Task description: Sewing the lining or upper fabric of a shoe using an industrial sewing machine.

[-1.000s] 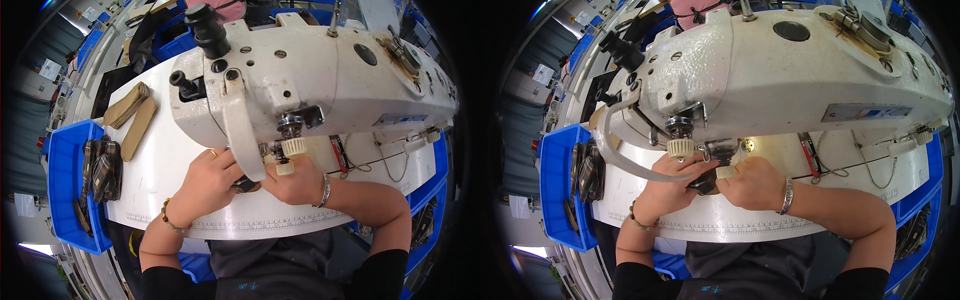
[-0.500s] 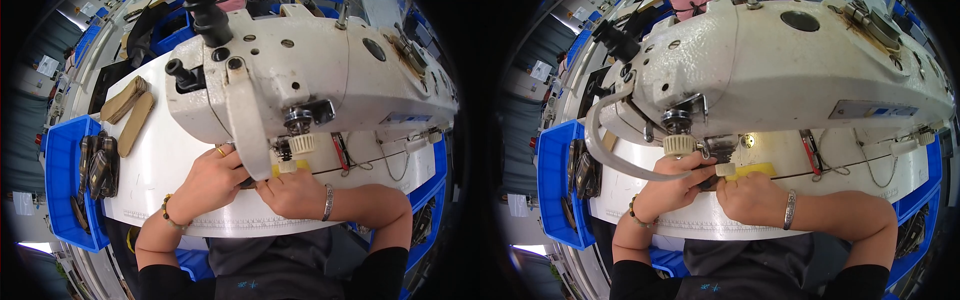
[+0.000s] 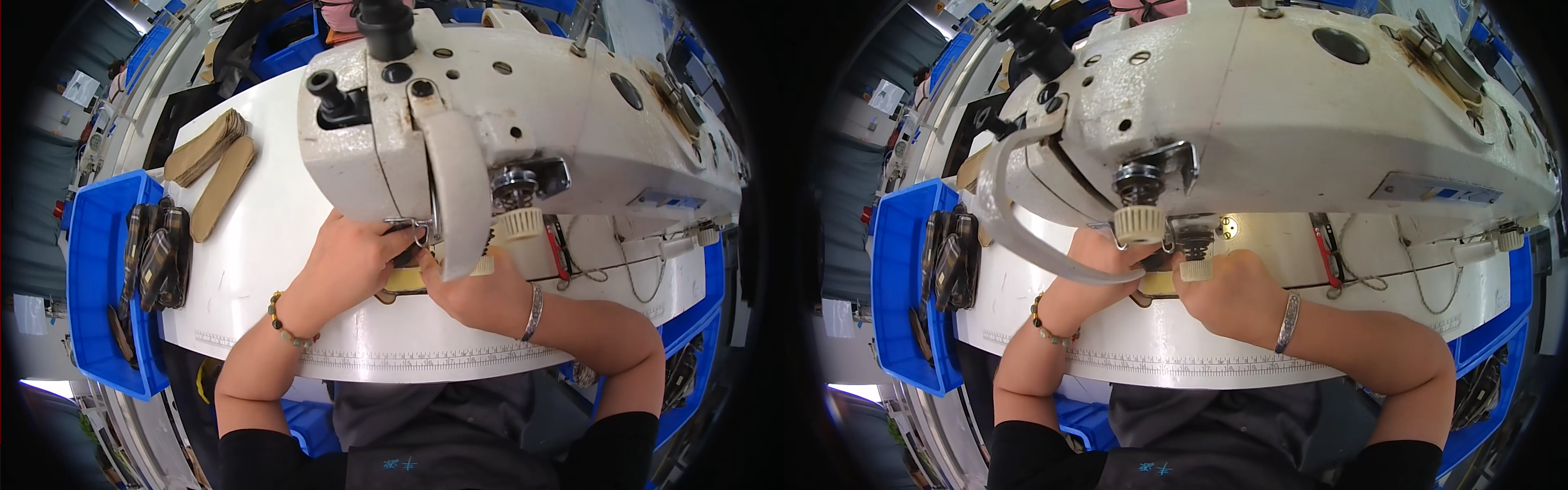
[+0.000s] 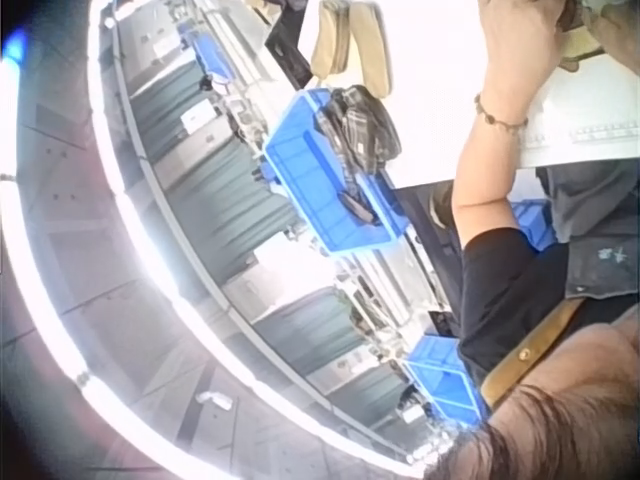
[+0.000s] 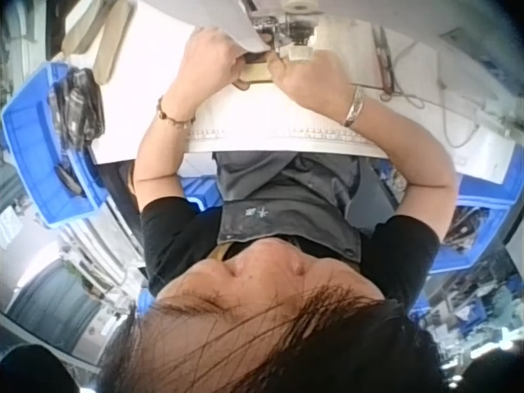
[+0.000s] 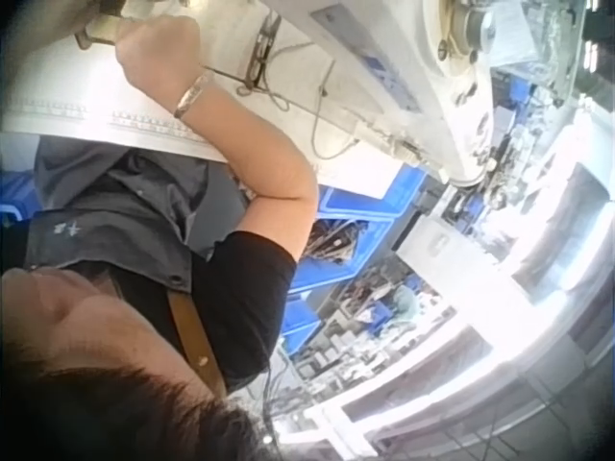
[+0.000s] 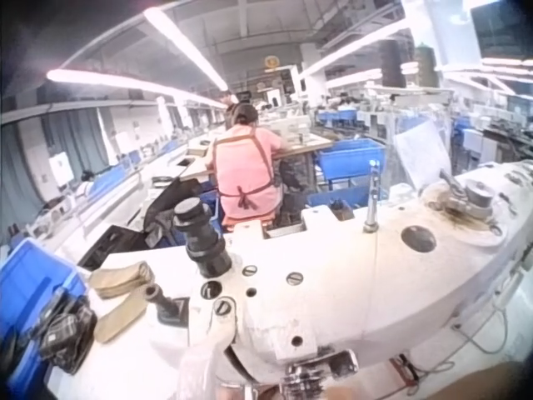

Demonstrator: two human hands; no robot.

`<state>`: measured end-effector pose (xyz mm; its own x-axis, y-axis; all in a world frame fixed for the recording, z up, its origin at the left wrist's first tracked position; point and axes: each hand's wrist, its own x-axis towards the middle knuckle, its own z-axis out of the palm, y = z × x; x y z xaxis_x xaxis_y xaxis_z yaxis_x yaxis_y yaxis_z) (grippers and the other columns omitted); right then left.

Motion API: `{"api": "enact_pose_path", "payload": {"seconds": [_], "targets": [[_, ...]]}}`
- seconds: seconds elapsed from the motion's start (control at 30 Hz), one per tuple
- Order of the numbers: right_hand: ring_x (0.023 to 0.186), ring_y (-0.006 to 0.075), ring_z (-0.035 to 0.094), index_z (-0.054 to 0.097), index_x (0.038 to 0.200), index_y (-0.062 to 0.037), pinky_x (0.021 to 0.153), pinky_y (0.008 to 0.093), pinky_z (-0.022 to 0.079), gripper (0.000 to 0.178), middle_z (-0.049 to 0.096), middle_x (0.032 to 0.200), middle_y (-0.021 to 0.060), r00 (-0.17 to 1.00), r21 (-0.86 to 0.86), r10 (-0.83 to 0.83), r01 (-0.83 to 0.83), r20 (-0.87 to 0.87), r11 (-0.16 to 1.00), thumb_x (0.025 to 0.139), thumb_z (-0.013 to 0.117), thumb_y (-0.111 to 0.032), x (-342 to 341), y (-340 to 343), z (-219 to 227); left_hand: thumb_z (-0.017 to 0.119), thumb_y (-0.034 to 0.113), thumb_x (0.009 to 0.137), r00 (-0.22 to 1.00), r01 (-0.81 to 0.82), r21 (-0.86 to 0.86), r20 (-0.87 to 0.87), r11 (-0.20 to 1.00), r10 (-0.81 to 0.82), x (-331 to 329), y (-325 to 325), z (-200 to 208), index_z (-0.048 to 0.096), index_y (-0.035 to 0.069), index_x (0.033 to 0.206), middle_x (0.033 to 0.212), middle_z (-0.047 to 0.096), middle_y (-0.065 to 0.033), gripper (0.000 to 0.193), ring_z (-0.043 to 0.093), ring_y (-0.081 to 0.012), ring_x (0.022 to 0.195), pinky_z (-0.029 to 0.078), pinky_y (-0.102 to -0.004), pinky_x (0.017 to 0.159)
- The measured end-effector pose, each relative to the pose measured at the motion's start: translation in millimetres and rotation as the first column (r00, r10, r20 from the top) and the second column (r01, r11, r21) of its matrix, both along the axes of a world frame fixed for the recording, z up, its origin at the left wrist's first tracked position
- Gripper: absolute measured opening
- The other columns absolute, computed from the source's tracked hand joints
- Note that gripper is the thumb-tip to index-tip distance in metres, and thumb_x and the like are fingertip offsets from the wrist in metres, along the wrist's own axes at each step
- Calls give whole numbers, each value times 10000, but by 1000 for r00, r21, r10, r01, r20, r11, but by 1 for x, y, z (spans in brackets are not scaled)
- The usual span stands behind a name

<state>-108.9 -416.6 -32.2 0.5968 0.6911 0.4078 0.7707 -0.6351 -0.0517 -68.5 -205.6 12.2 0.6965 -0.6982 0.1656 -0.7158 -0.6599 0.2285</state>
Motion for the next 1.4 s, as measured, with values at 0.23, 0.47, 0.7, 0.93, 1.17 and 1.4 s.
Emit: {"api": "enact_pose_path", "payload": {"seconds": [0.23,0.47,0.7,0.93,1.17,1.4], "targets": [[525,252,626,690,904,-109,468,381,491,124,636,637,49,978,213,-31,77,-208,974,842,652,-209,15,-3,-10,749,95,619,984,55,-77,173,996,-41,4,5,-4,755,119,986,986,706,-11,368,646,-212,967,487,-379,895],[543,239,634,685,706,-154,497,375,495,154,658,641,29,994,314,-91,106,-61,944,828,691,-249,23,-1,-2,727,117,624,927,139,-145,367,980,-77,0,2,-6,737,83,952,942,695,-9,330,658,-200,885,536,-336,790],[586,230,659,690,730,-148,525,372,513,138,669,660,26,991,285,-128,134,-38,949,838,677,-234,23,0,2,719,116,627,881,100,-209,473,973,11,-2,-6,-7,716,47,915,871,672,-21,296,663,-196,814,546,-313,733],[584,231,659,690,905,-134,521,381,507,99,677,682,32,998,213,-65,68,-22,975,879,598,-161,25,-2,-3,719,52,571,878,72,-258,475,963,62,-4,-10,-13,687,77,831,772,637,-6,262,630,-191,724,516,-305,677],[571,241,652,658,888,-120,509,386,504,73,653,652,36,998,99,-56,58,-23,993,837,614,-147,21,-1,-1,708,63,537,933,-68,-301,318,951,167,-4,-12,-22,678,124,797,743,651,9,269,629,-202,710,499,-305,664],[581,263,658,658,889,-150,519,399,515,84,674,681,55,998,258,-32,44,-51,965,806,641,-158,20,-4,-15,766,126,620,999,-36,-198,-22,980,32,0,3,4,712,96,898,823,692,-29,284,646,-246,815,497,-371,768]]}}
